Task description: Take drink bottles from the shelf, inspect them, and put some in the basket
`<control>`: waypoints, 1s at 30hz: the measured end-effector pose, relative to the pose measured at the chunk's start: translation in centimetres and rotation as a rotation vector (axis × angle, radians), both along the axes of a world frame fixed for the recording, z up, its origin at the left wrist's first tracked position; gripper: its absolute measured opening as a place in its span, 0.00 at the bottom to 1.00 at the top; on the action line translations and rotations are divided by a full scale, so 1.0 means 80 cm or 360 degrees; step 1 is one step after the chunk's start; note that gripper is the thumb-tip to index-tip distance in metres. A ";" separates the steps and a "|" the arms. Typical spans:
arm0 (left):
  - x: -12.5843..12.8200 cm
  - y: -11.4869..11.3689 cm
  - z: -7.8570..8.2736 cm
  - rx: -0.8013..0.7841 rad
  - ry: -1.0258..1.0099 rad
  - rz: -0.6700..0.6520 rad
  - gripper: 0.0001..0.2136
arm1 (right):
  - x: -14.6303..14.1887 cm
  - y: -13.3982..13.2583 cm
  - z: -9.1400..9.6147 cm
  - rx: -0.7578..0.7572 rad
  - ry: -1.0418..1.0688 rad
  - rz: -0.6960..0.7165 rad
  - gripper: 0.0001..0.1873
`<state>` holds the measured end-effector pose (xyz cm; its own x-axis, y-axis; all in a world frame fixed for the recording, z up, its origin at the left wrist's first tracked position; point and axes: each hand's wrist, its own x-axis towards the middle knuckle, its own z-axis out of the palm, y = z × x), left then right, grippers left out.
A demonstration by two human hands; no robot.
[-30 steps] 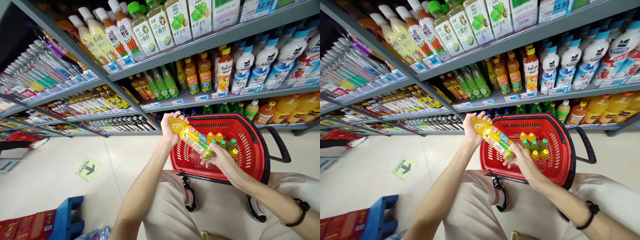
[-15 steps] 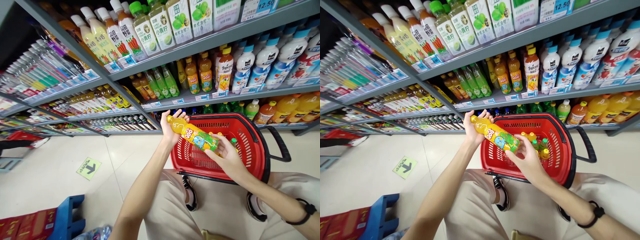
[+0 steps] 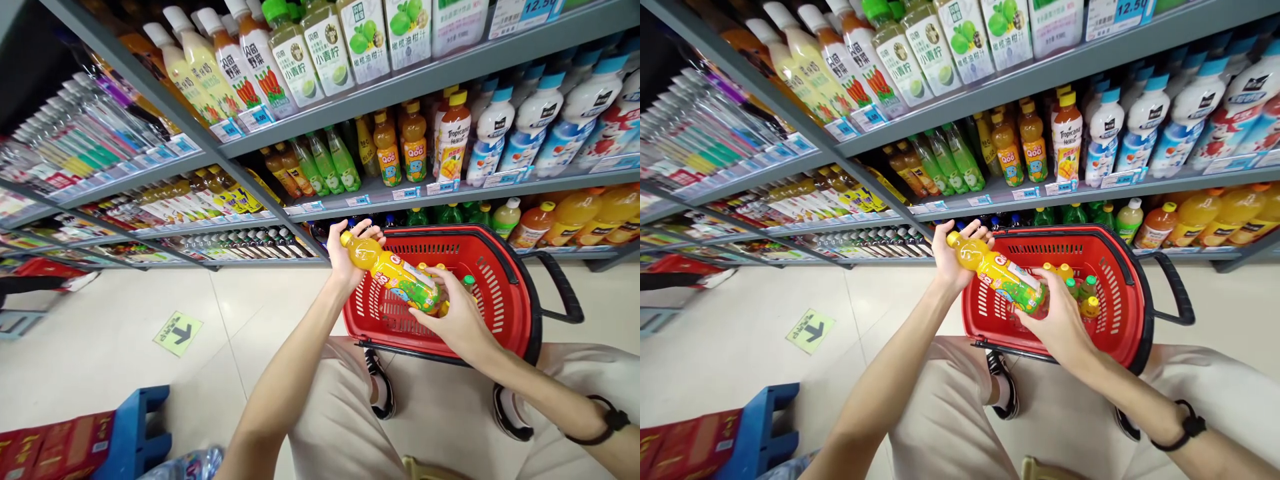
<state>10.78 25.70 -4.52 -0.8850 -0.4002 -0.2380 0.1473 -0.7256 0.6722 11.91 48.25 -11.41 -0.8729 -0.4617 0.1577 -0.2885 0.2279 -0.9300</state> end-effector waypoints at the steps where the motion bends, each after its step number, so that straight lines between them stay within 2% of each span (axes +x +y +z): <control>1: 0.000 0.001 0.000 -0.0015 -0.0005 -0.0008 0.18 | 0.000 0.000 0.000 0.0040 0.0079 -0.0009 0.31; 5: 0.001 0.004 -0.002 -0.0088 -0.0043 -0.0131 0.18 | -0.002 0.005 0.003 0.0234 0.0320 -0.0012 0.25; 10: -0.001 -0.002 -0.012 -0.0247 -0.0108 -0.0393 0.18 | -0.014 0.009 0.001 0.0418 0.0450 -0.0049 0.26; 12: -0.002 -0.008 -0.019 -0.0423 -0.0194 -0.0544 0.20 | -0.019 0.010 -0.002 0.0536 0.0445 -0.0033 0.28; 14: -0.003 -0.015 -0.026 -0.0739 -0.0365 -0.0636 0.21 | -0.022 0.011 -0.003 0.0694 0.0407 0.0000 0.30; 16: -0.004 -0.020 -0.032 -0.1113 -0.0564 -0.0638 0.21 | -0.025 0.012 -0.001 0.0850 0.0355 0.0072 0.31; 19: -0.007 -0.021 -0.041 -0.1614 -0.0816 -0.0650 0.21 | -0.028 0.014 0.008 0.1081 0.0262 0.0296 0.32; 23: -0.011 -0.005 -0.056 -0.2062 -0.1039 -0.0795 0.22 | -0.037 0.019 0.016 0.1587 0.0198 0.0613 0.26; 27: -0.016 0.015 -0.085 -0.3023 -0.1228 -0.0909 0.26 | -0.048 0.028 0.016 0.1925 0.0066 0.0780 0.24; 28: -0.018 0.019 -0.094 -0.3197 -0.1243 -0.0932 0.27 | -0.049 0.031 0.016 0.1988 0.0014 0.0837 0.22; 30: -0.023 0.022 -0.117 -0.3298 -0.1265 -0.0987 0.27 | -0.048 0.035 0.019 0.2058 -0.0067 0.0943 0.19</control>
